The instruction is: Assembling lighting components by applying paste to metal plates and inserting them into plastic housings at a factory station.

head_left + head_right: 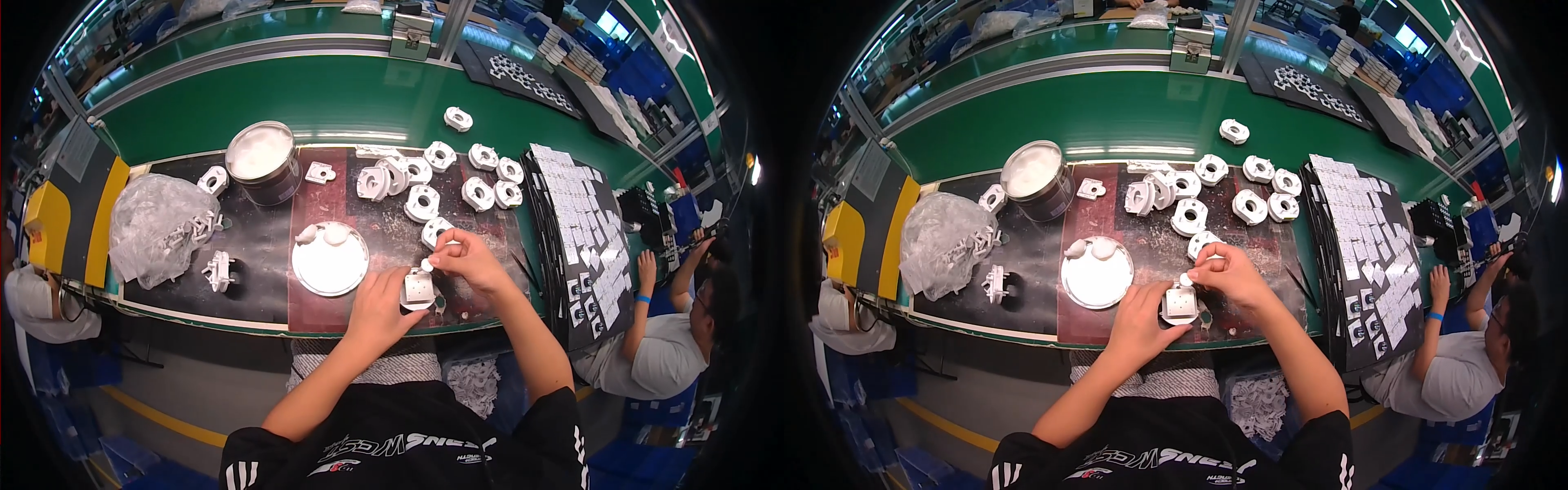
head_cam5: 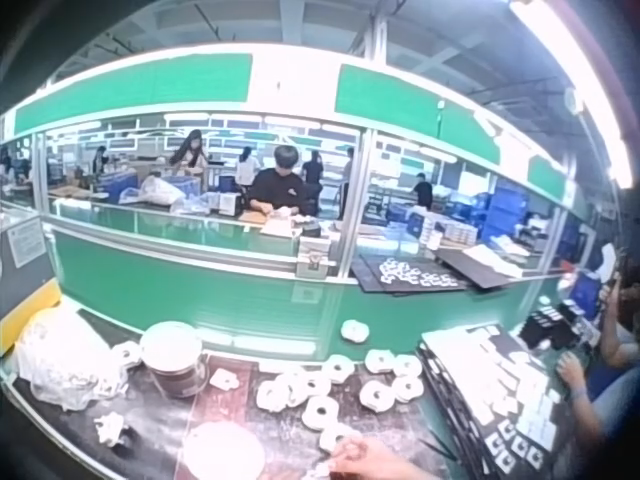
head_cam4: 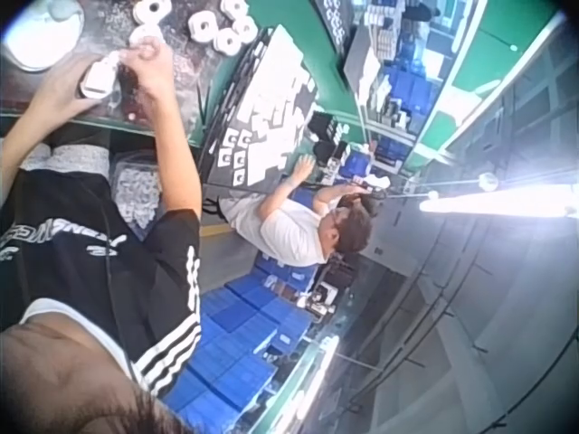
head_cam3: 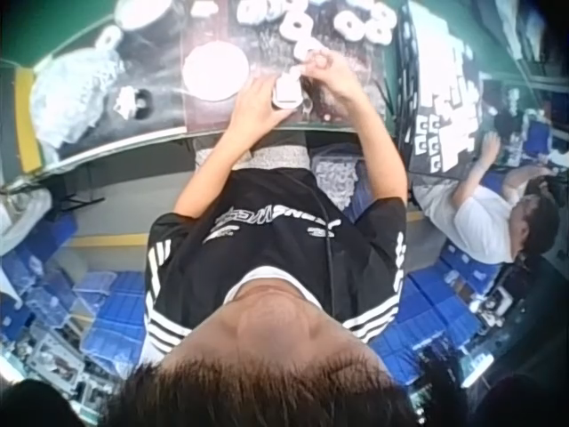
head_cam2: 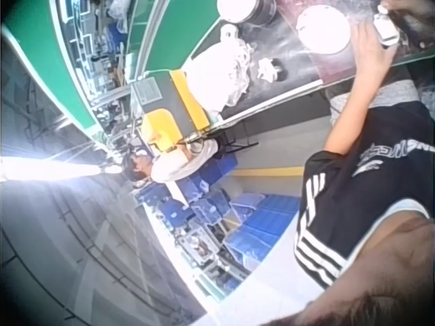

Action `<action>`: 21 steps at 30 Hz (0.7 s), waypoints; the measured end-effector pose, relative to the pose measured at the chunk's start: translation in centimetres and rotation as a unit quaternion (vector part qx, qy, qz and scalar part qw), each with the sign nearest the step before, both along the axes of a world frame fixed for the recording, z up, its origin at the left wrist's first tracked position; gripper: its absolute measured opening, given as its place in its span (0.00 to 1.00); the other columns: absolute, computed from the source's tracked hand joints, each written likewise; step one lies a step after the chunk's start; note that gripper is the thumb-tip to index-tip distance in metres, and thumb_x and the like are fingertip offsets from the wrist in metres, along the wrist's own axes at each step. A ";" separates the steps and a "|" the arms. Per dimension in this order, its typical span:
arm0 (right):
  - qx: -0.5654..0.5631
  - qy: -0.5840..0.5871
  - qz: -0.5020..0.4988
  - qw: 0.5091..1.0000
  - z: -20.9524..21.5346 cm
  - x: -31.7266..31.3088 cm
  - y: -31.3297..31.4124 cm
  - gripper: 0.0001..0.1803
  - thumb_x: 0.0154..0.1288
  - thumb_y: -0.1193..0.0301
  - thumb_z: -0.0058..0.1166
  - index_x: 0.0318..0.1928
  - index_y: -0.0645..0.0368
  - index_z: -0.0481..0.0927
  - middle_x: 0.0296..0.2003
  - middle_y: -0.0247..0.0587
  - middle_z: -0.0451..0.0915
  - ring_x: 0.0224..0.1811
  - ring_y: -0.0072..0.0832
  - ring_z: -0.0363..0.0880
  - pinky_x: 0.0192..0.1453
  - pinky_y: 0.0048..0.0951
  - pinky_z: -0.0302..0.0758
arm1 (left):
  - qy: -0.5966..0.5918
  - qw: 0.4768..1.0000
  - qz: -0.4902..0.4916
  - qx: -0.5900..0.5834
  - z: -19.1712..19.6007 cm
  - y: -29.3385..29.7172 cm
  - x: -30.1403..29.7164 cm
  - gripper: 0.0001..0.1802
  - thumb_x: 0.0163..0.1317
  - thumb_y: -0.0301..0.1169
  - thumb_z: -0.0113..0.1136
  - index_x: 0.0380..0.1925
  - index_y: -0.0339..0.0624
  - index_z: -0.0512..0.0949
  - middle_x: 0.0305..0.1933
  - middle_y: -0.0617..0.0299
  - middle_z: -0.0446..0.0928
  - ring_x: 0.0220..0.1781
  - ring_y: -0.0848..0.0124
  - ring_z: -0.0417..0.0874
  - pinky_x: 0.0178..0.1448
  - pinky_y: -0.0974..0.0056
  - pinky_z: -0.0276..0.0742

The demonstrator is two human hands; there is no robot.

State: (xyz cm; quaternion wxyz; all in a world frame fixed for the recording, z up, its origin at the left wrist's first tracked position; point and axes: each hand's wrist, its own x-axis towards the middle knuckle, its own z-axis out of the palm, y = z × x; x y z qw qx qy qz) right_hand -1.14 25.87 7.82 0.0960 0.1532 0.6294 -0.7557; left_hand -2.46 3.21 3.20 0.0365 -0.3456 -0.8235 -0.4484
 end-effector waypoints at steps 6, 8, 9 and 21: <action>0.045 -0.010 0.101 0.994 -0.4 -2.0 1.3 0.12 0.65 0.78 0.71 0.44 0.58 0.79 0.34 0.30 0.88 0.34 0.14 0.81 0.39 0.18 0.73 | -0.011 1.000 -0.013 -0.005 0.2 0.0 0.0 0.41 0.46 0.35 0.83 0.61 0.35 0.76 0.57 0.49 0.81 0.56 0.49 0.79 0.61 0.50 0.76; 0.046 -0.009 0.106 0.993 -0.2 -2.1 1.3 0.12 0.65 0.77 0.70 0.44 0.58 0.79 0.33 0.30 0.87 0.33 0.14 0.80 0.37 0.18 0.71 | -0.015 1.000 -0.011 -0.003 0.3 0.0 0.0 0.41 0.46 0.35 0.83 0.61 0.36 0.75 0.57 0.49 0.81 0.56 0.49 0.79 0.61 0.50 0.76; 0.048 -0.008 0.110 0.993 0.0 -2.1 1.3 0.11 0.66 0.77 0.70 0.44 0.58 0.79 0.32 0.29 0.86 0.32 0.13 0.78 0.35 0.18 0.70 | -0.019 1.000 -0.012 -0.002 0.3 0.0 0.0 0.41 0.46 0.35 0.83 0.61 0.36 0.75 0.57 0.49 0.81 0.56 0.49 0.79 0.62 0.50 0.76; -0.002 -0.062 0.097 0.993 0.9 -1.8 1.2 0.12 0.66 0.76 0.71 0.44 0.56 0.78 0.29 0.28 0.83 0.27 0.14 0.74 0.29 0.17 0.62 | -0.007 1.000 -0.012 0.021 0.0 -0.2 -0.2 0.41 0.44 0.34 0.84 0.60 0.36 0.77 0.57 0.50 0.82 0.57 0.49 0.80 0.63 0.51 0.77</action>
